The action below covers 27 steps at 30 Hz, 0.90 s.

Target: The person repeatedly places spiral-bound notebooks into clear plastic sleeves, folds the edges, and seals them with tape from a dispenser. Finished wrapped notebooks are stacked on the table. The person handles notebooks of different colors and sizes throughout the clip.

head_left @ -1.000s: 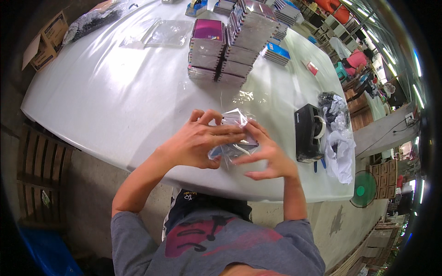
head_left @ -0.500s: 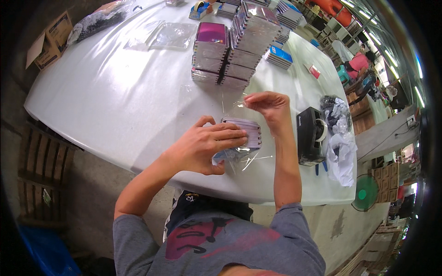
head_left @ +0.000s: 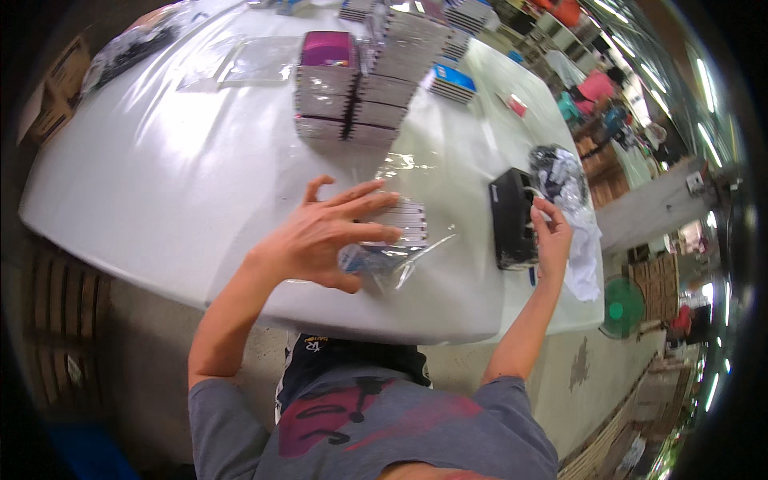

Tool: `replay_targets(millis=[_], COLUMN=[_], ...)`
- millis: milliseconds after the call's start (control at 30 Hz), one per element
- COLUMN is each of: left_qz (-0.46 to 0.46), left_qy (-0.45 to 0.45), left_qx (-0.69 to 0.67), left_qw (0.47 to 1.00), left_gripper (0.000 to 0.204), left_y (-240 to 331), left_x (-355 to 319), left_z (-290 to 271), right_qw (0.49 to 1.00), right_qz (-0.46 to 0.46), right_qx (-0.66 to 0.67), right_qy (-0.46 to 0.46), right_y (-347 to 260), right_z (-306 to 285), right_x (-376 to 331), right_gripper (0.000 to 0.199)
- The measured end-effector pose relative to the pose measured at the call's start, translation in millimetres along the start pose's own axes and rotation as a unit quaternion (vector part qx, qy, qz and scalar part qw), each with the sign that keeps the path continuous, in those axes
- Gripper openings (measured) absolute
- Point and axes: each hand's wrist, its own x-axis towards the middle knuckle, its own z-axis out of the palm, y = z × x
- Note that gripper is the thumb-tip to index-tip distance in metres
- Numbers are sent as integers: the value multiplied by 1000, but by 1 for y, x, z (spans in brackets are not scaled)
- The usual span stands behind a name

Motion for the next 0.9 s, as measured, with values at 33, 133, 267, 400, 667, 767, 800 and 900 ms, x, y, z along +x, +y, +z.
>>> replay_targets(millis=[33,133,267,400,667,767,800,900], left_qz=[-20,-48,-67,-56,-72,-63,-63,-59], left_qy=[-14,-24,-1,10,7,13,12,5], left_qx=[3,40,49,52,47,56,55,53], left_qw=[1000,998,997,997,996,996,996,997], left_gripper=[81,88,97,99,99,99,99,98], left_y=[1,8,7,7,7,9,9,8], left_x=[-2,0,-1,0,-2,0,0,0], left_z=[-2,-3,2,1,3,1,1,0], right_qw=[995,964,968,937,882,908,921,955], right_qz=[-7,-59,206,326,265,249,259,-7], right_qx=[-91,-248,-124,52,385,332,288,-272], right_qy=[38,80,-70,-109,-60,-59,-47,121], right_y=[12,80,78,72,83,118,122,129], right_z=[-10,-54,-59,-69,-74,-80,-79,-72], right_x=[-3,-5,-9,-16,-45,-54,-55,-60], right_gripper=[24,35,38,28,12,12,13,15])
